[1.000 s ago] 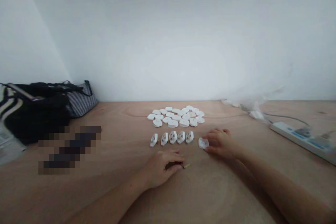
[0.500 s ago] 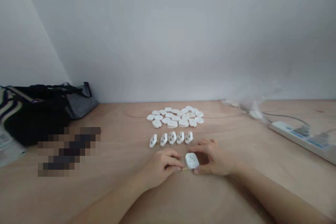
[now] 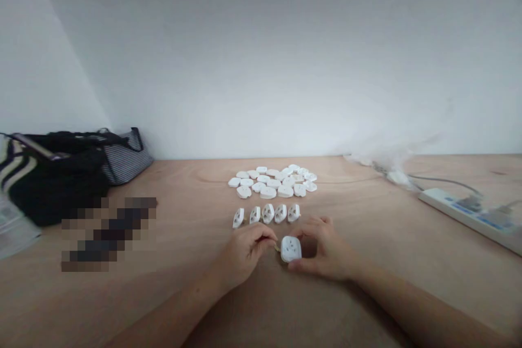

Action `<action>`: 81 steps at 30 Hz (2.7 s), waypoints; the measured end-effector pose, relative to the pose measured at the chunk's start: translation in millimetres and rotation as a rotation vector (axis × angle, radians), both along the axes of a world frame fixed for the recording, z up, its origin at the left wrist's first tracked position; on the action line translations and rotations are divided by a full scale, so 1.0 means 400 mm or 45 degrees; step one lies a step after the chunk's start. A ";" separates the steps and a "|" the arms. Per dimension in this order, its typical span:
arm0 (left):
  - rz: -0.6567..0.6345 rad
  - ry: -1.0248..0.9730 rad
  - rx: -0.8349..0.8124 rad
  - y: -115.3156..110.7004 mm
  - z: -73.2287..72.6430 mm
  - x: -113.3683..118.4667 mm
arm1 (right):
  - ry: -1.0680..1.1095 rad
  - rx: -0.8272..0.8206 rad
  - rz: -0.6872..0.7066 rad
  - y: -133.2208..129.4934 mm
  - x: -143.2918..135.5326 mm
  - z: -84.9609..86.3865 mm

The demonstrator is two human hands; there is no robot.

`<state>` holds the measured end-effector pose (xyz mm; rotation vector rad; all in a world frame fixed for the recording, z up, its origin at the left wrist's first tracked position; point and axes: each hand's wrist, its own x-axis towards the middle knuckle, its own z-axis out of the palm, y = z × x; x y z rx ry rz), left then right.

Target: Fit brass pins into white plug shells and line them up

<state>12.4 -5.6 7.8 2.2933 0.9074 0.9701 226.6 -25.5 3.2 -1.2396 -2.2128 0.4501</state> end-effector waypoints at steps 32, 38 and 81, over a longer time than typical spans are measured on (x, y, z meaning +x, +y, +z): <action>0.159 -0.120 -0.188 -0.005 -0.039 0.033 | -0.023 0.256 -0.010 -0.014 -0.031 -0.007; 0.212 -0.131 -0.223 0.017 -0.040 0.016 | -0.021 0.280 0.001 -0.011 -0.015 0.004; 0.082 -0.326 -0.040 -0.014 -0.025 0.042 | 0.088 0.249 0.195 -0.013 -0.023 0.000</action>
